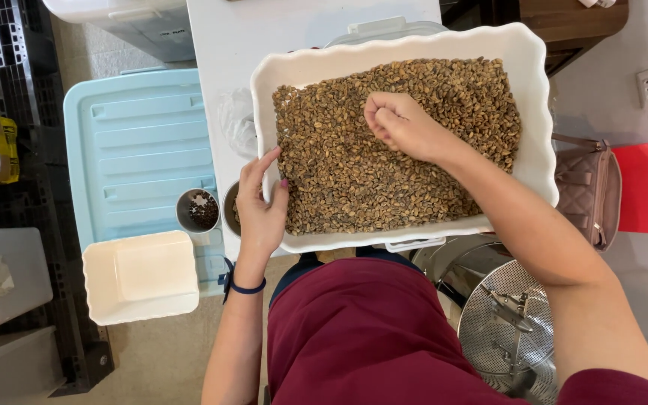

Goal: Sorting through roasted coffee beans in a tray to remove defects

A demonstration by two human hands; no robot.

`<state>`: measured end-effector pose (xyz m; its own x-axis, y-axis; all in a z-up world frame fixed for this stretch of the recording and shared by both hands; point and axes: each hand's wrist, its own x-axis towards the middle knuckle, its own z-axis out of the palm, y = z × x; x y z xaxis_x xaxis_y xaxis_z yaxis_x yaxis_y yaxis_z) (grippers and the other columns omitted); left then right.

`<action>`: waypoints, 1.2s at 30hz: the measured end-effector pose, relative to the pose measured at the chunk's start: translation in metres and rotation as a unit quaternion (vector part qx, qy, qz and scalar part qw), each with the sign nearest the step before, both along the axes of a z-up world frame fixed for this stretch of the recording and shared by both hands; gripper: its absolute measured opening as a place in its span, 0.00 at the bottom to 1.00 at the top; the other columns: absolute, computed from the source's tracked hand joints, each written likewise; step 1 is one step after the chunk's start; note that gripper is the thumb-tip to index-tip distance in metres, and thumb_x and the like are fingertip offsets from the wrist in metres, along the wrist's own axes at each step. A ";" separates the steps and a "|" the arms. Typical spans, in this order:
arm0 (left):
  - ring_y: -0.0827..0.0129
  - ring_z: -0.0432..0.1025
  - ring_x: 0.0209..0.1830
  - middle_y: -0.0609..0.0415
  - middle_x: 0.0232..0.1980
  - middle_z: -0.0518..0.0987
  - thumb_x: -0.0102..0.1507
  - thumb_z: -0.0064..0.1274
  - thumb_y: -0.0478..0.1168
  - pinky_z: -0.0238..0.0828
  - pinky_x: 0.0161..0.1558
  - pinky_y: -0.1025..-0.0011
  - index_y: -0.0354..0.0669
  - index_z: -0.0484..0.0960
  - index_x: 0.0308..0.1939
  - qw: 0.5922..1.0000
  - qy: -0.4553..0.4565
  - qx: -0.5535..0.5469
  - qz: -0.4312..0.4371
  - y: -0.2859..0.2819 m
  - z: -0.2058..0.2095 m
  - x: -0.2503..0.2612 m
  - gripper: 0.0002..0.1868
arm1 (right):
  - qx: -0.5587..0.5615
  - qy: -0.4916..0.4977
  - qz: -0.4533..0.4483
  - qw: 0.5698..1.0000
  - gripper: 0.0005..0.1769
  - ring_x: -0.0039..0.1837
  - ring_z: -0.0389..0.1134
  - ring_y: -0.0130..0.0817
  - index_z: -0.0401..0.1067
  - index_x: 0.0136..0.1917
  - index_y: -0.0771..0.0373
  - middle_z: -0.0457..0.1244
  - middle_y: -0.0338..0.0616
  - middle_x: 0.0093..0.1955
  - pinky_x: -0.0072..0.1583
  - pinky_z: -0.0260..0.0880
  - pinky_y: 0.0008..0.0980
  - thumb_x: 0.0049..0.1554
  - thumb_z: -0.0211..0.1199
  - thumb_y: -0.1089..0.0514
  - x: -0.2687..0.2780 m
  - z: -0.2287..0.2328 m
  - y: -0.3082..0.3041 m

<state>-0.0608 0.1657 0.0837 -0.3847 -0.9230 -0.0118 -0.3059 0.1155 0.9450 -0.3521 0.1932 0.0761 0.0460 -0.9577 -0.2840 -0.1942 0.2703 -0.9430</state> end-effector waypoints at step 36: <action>0.29 0.57 0.72 0.34 0.65 0.64 0.63 0.44 0.23 0.70 0.62 0.47 0.45 0.73 0.67 0.999 0.010 0.039 -0.005 -0.001 0.001 0.001 0.29 | -0.045 0.149 -0.008 0.988 0.15 0.29 0.52 0.30 0.71 0.34 0.61 0.54 0.41 0.23 0.36 0.55 0.29 0.56 0.45 0.66 -0.004 -0.006 0.009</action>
